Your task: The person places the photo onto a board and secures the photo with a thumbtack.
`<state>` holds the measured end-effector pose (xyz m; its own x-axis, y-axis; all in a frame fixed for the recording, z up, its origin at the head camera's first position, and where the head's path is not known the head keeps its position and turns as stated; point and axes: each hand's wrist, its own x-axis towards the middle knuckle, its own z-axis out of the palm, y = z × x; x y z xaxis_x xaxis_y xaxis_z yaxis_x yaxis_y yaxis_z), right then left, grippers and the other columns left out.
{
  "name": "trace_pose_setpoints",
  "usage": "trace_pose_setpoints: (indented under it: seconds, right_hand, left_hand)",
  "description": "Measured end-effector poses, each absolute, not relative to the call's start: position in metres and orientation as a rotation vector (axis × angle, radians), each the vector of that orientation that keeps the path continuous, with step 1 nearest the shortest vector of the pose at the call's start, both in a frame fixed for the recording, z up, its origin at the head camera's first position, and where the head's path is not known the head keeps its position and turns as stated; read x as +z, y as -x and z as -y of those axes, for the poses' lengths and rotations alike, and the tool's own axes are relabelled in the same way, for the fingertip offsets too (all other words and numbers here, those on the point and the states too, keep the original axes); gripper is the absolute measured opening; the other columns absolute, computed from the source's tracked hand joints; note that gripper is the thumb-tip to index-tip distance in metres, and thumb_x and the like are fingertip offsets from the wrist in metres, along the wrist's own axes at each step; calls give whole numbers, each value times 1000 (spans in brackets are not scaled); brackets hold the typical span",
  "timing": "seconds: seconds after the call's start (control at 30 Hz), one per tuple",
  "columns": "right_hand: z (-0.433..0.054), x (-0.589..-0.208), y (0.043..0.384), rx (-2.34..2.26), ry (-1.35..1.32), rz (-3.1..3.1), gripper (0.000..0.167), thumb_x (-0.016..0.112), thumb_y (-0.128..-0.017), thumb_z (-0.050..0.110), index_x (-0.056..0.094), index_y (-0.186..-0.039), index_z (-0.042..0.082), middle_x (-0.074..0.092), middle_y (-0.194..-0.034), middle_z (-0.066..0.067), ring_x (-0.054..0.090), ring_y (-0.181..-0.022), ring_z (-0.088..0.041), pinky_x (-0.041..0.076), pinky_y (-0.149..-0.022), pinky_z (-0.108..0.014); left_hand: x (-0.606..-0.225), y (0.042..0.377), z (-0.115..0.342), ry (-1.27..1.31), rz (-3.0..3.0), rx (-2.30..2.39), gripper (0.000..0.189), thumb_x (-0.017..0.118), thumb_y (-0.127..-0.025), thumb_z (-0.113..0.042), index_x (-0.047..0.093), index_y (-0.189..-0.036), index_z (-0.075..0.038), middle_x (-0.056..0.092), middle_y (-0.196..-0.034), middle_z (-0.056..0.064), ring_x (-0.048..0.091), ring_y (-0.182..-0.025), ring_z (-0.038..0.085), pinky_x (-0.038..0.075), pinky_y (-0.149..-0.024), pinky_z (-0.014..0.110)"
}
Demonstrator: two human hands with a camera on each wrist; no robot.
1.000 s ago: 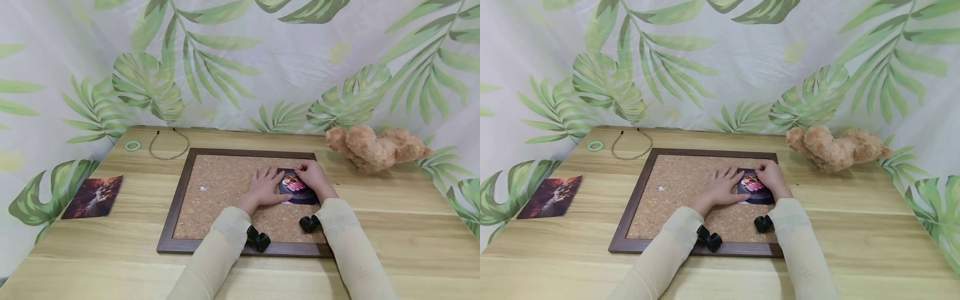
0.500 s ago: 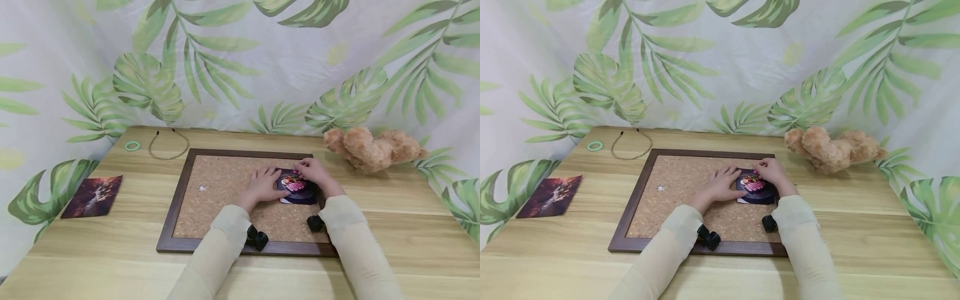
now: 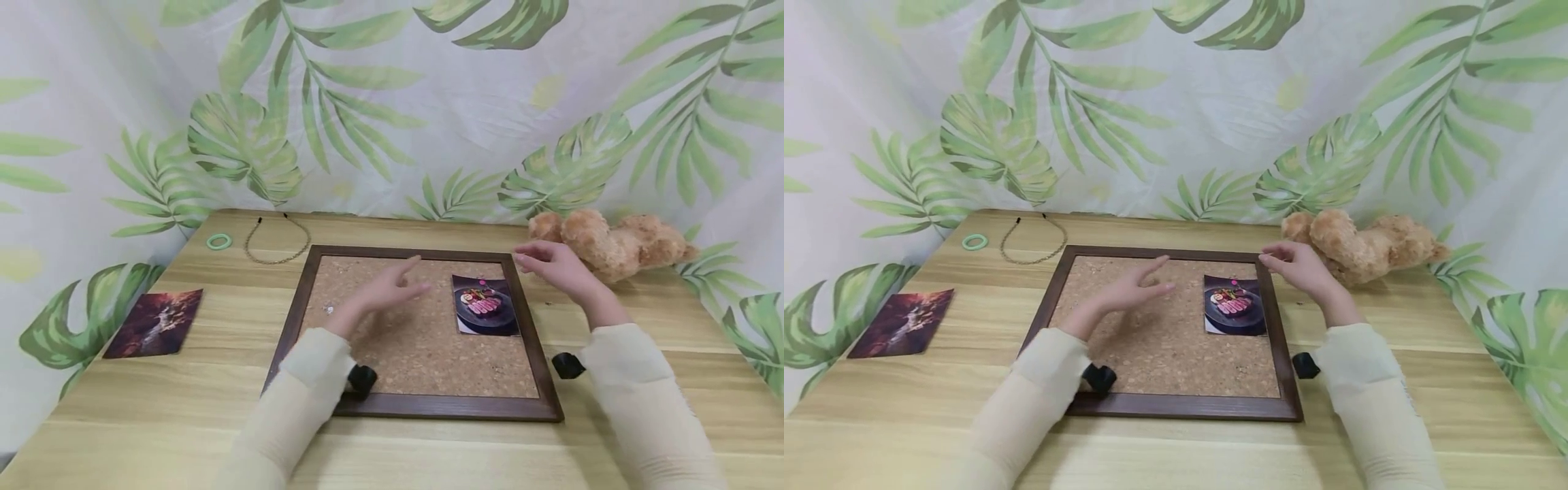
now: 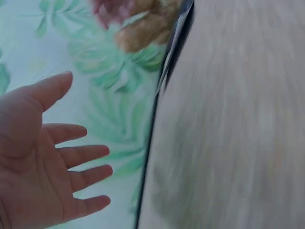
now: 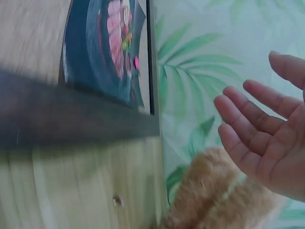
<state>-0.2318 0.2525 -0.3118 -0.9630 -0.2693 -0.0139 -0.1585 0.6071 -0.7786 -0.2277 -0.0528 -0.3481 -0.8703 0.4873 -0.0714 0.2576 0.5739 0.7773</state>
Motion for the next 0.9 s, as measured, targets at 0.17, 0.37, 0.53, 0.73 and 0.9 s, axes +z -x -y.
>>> trace_pose_setpoints:
  seconds: [0.17, 0.37, 0.53, 0.73, 0.9]
  right_hand:
    - [-274, -319, 219, -1284, 374, -2758, 47, 48, -88, 33, 47, -118, -3, 52, -109, -20, 51, -94, -23, 40, -78, -37]
    - [-294, -336, 217, -1344, 282, -2802, 48, 48, -88, 34, 47, -117, -4, 49, -110, -19, 47, -90, -13, 38, -78, -42]
    - [-307, -352, 219, -1414, 201, -2775, 51, 49, -87, 33, 45, -117, -7, 51, -107, -13, 46, -89, -6, 35, -82, -46]
    - [-317, -372, 223, -1455, 153, -2735, 49, 52, -87, 28, 45, -115, -11, 55, -97, -1, 49, -80, 2, 42, -74, -35]
    - [-322, -386, 223, -1535, 109, -2659, 45, 53, -87, 22, 46, -114, -13, 58, -97, -8, 54, -76, -4, 45, -64, -26]
  left_hand:
    - [-344, 218, 108, -636, -2635, 1248, 66, 48, -85, -43, 25, -137, -10, 31, -134, 13, 32, -118, 30, 27, -93, 43]
    - [-344, 209, 173, -574, -2717, 1424, 60, 50, -87, -33, 28, -134, -3, 37, -129, 19, 28, -120, 32, 24, -92, 49]
    - [-343, 201, 222, -372, -2870, 1398, 64, 52, -86, -35, 26, -136, -4, 36, -129, 20, 27, -119, 36, 23, -91, 52]
    - [-349, 183, 287, -83, -2979, 1328, 67, 51, -85, -39, 25, -135, -3, 35, -128, 25, 30, -115, 42, 30, -86, 52]
    - [-364, 178, 333, 140, -3002, 1385, 66, 49, -85, -42, 25, -137, -8, 33, -131, 22, 30, -117, 39, 36, -80, 46]
